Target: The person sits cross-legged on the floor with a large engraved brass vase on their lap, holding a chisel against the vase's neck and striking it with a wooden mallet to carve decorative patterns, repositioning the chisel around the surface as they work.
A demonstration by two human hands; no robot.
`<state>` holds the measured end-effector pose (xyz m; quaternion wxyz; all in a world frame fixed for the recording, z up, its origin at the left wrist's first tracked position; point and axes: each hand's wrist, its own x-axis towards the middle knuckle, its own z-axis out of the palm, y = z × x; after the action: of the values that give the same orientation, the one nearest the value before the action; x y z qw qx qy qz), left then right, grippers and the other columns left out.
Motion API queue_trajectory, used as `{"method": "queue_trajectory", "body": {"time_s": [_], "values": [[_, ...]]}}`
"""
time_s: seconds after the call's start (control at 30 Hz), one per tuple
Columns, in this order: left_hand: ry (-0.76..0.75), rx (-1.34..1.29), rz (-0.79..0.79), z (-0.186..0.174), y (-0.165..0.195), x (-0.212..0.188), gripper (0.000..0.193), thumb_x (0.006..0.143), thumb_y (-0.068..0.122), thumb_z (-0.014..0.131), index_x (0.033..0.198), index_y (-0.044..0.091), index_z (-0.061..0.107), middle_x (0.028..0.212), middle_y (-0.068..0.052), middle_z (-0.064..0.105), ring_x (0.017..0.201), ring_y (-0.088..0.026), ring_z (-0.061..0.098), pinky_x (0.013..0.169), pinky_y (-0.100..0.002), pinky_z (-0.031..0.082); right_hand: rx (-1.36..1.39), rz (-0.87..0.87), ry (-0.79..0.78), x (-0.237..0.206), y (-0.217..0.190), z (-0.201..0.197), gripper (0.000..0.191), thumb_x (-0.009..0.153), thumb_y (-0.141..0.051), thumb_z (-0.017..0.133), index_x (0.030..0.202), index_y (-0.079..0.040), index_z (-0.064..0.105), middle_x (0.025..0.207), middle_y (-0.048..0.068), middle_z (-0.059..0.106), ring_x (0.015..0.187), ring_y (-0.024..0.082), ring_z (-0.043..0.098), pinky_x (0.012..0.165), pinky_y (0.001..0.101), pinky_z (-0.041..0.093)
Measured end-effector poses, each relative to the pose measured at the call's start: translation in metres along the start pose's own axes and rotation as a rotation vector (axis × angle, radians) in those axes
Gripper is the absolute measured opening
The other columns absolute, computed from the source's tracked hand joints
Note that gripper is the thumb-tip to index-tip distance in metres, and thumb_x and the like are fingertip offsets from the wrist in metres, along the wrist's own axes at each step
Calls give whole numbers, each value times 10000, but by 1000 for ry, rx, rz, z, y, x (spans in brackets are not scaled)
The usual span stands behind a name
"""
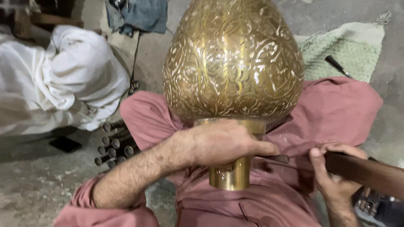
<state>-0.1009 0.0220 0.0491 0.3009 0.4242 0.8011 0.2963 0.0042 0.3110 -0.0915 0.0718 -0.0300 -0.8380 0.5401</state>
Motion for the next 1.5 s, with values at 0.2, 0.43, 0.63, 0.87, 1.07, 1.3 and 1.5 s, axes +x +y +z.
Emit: {"method": "queue_trajectory", "body": {"time_s": [0.2,0.43,0.63,0.87,1.07,1.3,1.5], "values": [[-313,-59,-97,-1,-2,2,351,1042,336,521,1380,364,613,1145,-82,743,1098,-292,728,962,-451,573,-42,-214,41,-16,-6,-1,315,866,16,834,1047,-17,578,935,87,697,901,221,676,1022,428,485],[208,-314,-58,6,-7,-40,415,1039,167,575,1452,198,546,1239,-53,752,1069,-232,780,936,-361,633,57,-62,-128,-1,14,7,205,931,-38,817,1062,-52,660,937,116,708,875,182,702,842,324,576],[961,-724,-275,90,20,-66,468,1068,-27,620,1472,38,393,1217,-146,720,1124,-254,765,1035,-356,662,-418,-176,-474,61,-11,-14,462,712,-161,803,1130,-10,676,890,147,711,805,263,718,743,393,585],[1278,-838,-329,139,30,-56,388,1033,-69,612,1354,-39,396,1197,-184,698,1135,-233,741,995,-351,643,-934,-565,-926,172,-112,-4,656,607,-294,855,1209,-122,660,881,22,730,803,214,740,710,381,584],[1322,-600,-393,141,30,-55,315,988,-90,666,1255,-69,499,1097,-179,762,987,-224,782,874,-317,654,-750,-424,-1011,188,-206,21,449,801,-374,741,1214,-232,637,887,-48,711,794,115,720,712,323,577],[1342,-694,-246,147,28,-55,415,995,-91,640,1364,-78,450,1202,-176,699,1107,-236,735,966,-314,624,-1209,-932,-990,198,-259,44,368,893,-472,558,1178,-242,588,887,-19,709,833,178,746,766,386,620],[1361,-681,-419,145,28,-50,410,927,-86,686,1310,-75,539,1090,-151,745,966,-195,764,855,-289,638,-1246,-798,-1100,206,-273,51,227,945,-326,589,1148,-225,583,782,-12,668,697,155,694,695,403,608]]}}
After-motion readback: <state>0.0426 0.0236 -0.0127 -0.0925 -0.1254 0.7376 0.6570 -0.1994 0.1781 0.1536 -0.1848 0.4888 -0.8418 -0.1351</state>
